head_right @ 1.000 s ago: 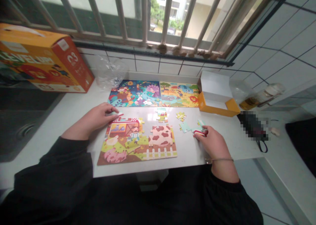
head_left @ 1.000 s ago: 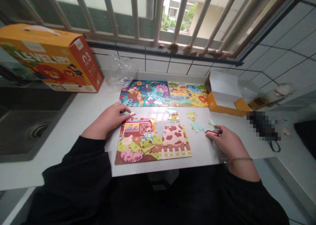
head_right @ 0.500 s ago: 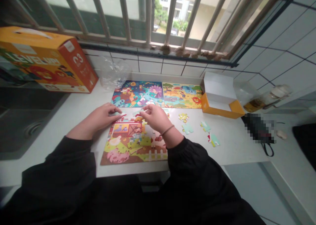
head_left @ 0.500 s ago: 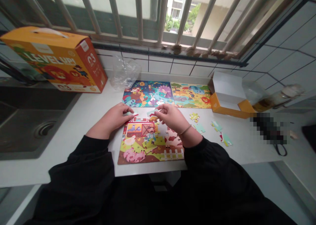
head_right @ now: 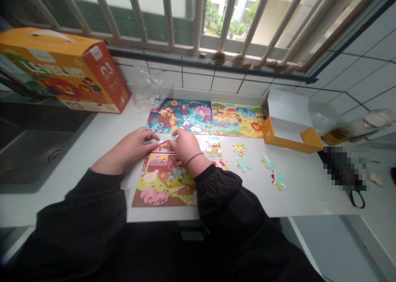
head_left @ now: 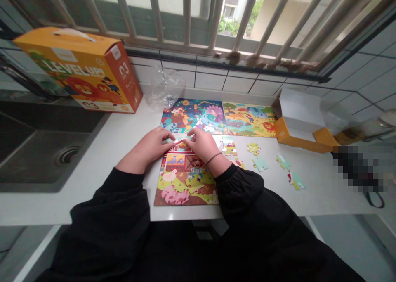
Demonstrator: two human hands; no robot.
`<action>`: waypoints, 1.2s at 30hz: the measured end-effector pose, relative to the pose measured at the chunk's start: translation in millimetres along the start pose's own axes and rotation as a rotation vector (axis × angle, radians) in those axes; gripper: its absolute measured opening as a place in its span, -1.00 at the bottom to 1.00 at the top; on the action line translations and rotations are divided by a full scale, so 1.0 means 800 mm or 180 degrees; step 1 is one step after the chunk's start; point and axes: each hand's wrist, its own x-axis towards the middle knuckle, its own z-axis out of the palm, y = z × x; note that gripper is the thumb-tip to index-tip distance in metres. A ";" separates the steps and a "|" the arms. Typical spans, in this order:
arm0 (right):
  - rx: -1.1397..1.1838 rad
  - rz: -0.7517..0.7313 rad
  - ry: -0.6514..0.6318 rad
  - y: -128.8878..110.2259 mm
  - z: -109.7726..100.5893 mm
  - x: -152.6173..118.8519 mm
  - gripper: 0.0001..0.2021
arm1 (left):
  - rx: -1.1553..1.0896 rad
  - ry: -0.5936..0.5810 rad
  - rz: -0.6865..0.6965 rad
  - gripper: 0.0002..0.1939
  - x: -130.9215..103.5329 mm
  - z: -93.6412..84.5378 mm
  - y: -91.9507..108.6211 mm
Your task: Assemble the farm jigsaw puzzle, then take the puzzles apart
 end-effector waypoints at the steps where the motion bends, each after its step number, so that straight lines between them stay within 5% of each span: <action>1: -0.0079 -0.0024 -0.0007 -0.002 0.000 -0.001 -0.69 | 0.0004 -0.0003 0.0006 -0.67 0.000 0.000 0.001; 20: -0.1138 -0.0463 -0.0003 -0.023 -0.004 -0.014 -0.64 | -0.0144 0.0192 0.0265 -0.71 0.000 0.001 0.023; 27: -0.1473 -0.0632 -0.0270 -0.029 -0.022 -0.029 -0.70 | -0.0089 -0.0257 0.0450 -0.65 0.006 0.012 0.024; 31: -0.1441 -0.0292 0.0118 0.014 -0.078 -0.080 -0.71 | -0.0057 -0.0301 0.0397 -0.64 0.004 0.010 0.023; 36: -0.2071 0.0981 0.1055 0.140 -0.173 -0.205 -0.63 | -0.0035 -0.0331 0.0434 -0.64 0.004 0.008 0.026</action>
